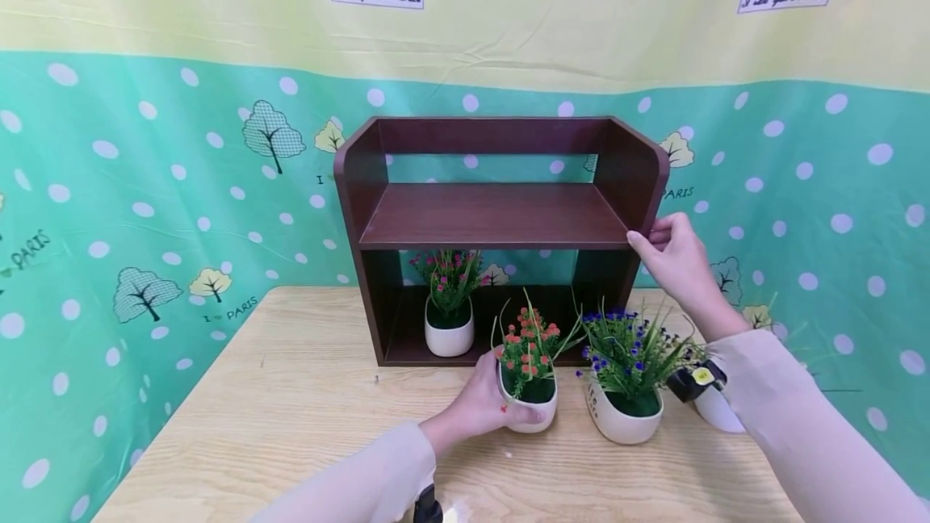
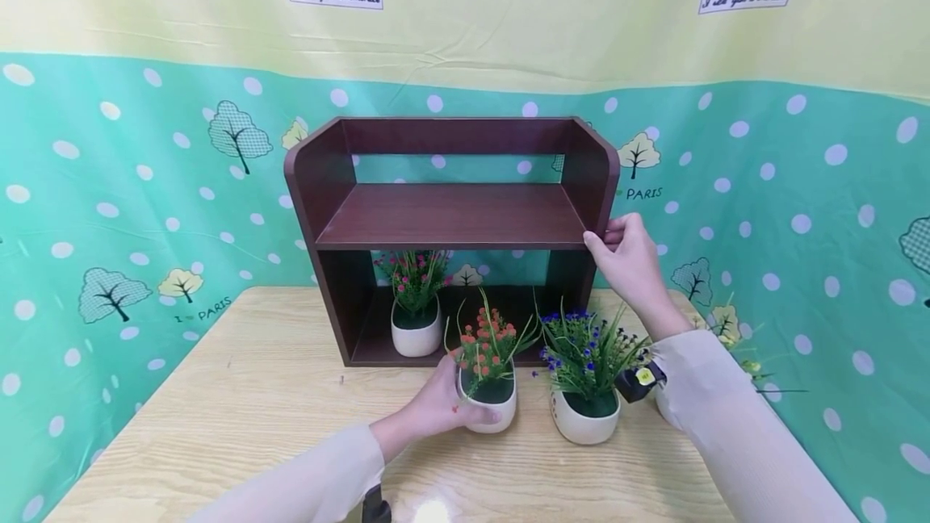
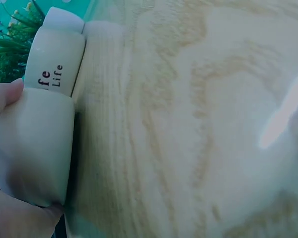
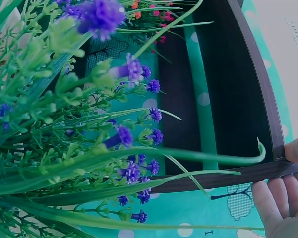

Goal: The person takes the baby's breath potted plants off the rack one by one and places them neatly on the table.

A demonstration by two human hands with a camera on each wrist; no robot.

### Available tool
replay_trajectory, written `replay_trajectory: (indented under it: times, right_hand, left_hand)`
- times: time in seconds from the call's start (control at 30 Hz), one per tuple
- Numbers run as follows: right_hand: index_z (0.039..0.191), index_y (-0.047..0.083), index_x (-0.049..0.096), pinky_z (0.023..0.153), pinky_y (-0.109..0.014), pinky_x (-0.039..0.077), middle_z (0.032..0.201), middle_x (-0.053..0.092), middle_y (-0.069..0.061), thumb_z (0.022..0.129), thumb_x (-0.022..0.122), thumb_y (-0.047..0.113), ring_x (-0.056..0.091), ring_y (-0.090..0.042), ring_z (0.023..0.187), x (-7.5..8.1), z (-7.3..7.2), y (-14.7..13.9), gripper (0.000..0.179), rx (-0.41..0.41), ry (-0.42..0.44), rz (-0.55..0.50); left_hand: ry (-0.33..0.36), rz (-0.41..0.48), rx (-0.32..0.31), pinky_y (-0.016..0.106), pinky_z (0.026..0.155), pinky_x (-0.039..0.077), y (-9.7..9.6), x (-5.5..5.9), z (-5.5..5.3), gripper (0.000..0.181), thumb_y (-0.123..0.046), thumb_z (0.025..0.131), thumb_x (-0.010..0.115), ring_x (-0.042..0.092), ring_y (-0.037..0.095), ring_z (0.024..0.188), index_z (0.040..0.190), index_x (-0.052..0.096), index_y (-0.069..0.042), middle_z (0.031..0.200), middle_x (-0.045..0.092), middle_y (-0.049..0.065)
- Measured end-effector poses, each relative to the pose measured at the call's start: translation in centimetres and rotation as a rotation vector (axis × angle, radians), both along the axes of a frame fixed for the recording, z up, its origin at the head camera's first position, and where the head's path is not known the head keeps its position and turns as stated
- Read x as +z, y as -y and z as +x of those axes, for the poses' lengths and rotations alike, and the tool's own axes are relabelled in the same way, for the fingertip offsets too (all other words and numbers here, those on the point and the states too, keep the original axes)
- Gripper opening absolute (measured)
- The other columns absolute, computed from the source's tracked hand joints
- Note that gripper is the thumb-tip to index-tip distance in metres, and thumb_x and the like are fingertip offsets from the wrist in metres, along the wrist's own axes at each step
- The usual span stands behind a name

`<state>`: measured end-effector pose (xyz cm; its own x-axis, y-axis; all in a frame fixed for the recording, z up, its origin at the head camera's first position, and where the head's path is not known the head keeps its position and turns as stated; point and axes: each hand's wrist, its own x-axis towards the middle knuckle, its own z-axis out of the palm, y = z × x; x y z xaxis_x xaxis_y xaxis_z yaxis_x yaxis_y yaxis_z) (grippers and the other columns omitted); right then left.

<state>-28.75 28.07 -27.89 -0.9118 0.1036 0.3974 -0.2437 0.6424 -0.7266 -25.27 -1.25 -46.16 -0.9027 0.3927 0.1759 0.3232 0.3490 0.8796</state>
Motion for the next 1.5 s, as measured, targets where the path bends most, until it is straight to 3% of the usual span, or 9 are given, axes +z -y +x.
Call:
replay_trajectory:
  times: [0.53,0.93,1.27,1.5]
  right_hand:
    - [0.127,-0.005,0.038,0.071,-0.023,0.045,0.116,0.049,-0.02,0.1,0.056,0.044,0.053,-0.031,0.102,-0.1,0.0,0.0,0.059,-0.005,-0.006,-0.004]
    - [0.128,-0.005,0.037,0.071,-0.023,0.045,0.117,0.049,-0.02,0.1,0.056,0.044,0.053,-0.032,0.103,0.0,0.2,0.1,0.06,0.003,-0.004,-0.006]
    - [0.129,-0.005,0.037,0.074,-0.028,0.046,0.118,0.049,-0.02,0.1,0.054,0.046,0.053,-0.032,0.104,-0.1,0.3,0.1,0.061,0.001,0.0,-0.014]
    - [0.128,-0.006,0.037,0.072,-0.026,0.046,0.117,0.049,-0.021,0.101,0.054,0.044,0.052,-0.031,0.103,-0.1,0.2,0.1,0.059,0.008,-0.013,-0.014]
  left_hand:
    - [-0.021,-0.011,-0.021,0.053,0.111,0.031,0.3,0.1,0.8,0.128,-0.034,0.062,0.097,0.034,0.035,0.137,0.156,0.017,-0.001,0.152,0.027,0.023]
    - [0.029,-0.132,-0.06,0.053,0.111,0.032,2.4,1.2,-0.2,0.124,-0.038,0.067,0.094,0.038,0.036,0.137,0.158,0.017,-0.004,0.15,0.032,0.019]
    - [0.017,-0.115,-0.097,0.054,0.11,0.033,4.7,2.3,-0.9,0.111,-0.033,0.072,0.091,0.036,0.038,0.139,0.157,0.024,-0.008,0.155,0.033,0.017]
    - [0.034,-0.04,-0.083,0.055,0.11,0.035,6.7,3.1,-1.1,0.106,-0.029,0.075,0.09,0.036,0.04,0.14,0.157,0.025,-0.012,0.155,0.033,0.019]
